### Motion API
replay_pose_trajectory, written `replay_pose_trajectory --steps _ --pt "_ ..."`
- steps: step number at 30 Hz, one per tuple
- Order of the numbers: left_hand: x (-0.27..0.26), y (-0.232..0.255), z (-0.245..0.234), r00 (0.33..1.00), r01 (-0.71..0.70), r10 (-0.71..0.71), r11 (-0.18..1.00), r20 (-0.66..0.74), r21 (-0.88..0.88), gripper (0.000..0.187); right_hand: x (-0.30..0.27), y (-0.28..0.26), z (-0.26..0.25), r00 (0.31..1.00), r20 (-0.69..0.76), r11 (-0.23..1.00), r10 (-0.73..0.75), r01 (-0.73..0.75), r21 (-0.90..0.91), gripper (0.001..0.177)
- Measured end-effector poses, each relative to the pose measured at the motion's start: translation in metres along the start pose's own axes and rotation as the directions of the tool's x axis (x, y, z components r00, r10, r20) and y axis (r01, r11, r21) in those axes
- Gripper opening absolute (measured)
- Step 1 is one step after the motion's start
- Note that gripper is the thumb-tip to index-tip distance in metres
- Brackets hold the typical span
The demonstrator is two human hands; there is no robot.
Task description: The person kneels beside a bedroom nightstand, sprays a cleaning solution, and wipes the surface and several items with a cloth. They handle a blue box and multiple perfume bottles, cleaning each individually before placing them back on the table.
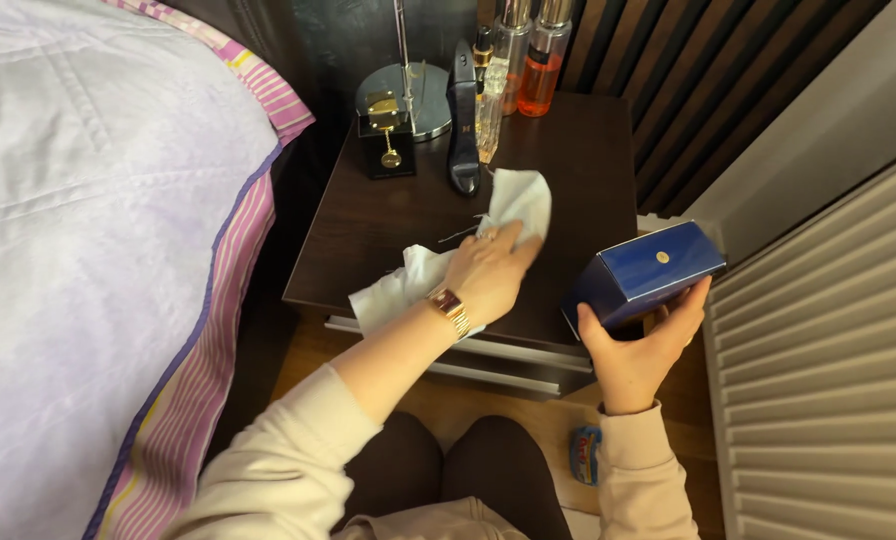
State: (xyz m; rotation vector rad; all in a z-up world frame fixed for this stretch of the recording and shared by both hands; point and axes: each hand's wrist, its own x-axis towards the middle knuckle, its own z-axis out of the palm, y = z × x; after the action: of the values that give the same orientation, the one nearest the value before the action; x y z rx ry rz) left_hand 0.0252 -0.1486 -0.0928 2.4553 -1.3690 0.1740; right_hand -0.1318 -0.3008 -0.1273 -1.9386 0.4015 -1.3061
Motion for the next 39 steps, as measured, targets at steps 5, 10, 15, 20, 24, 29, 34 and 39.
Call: replay_pose_trajectory --steps 5,10,15,20,24,29,34,39 --pt "0.006 -0.004 0.006 0.975 -0.214 0.217 0.975 0.052 -0.056 0.044 0.0 -0.004 0.006 0.999 -0.036 0.997 0.008 -0.011 -0.074 0.133" --pt "0.078 -0.017 0.048 0.983 -0.175 0.174 0.984 0.062 0.012 0.045 -0.005 -0.005 0.011 0.995 -0.091 0.972 -0.038 0.016 -0.233 0.135" --pt "0.165 -0.023 0.076 0.965 -0.218 0.206 0.974 -0.16 -0.061 0.023 0.001 -0.026 0.017 0.999 -0.044 0.88 -0.014 -0.009 -0.475 0.13" --pt "0.228 -0.027 0.091 0.989 -0.122 0.116 0.99 -0.089 -0.073 0.025 -0.001 -0.021 0.023 0.996 -0.05 0.811 -0.072 0.029 -0.584 0.13" --pt "0.268 -0.033 0.093 1.0 -0.017 0.018 0.997 0.011 -0.073 0.035 -0.004 -0.016 0.023 0.999 -0.031 0.81 -0.029 0.006 -0.586 0.132" --pt "0.312 -0.043 0.09 0.998 0.046 -0.042 0.997 0.053 -0.067 0.052 -0.007 -0.009 0.024 1.0 -0.026 0.806 -0.017 -0.002 -0.592 0.134" --pt "0.332 -0.051 0.092 0.99 0.085 -0.073 0.992 0.12 -0.097 0.042 -0.009 -0.005 0.024 0.999 -0.038 0.791 0.033 -0.05 -0.61 0.138" --pt "0.301 -0.038 0.085 0.994 -0.014 0.022 0.997 0.107 -0.074 0.035 -0.001 -0.016 0.021 0.996 -0.023 0.816 0.088 -0.085 -0.572 0.14"
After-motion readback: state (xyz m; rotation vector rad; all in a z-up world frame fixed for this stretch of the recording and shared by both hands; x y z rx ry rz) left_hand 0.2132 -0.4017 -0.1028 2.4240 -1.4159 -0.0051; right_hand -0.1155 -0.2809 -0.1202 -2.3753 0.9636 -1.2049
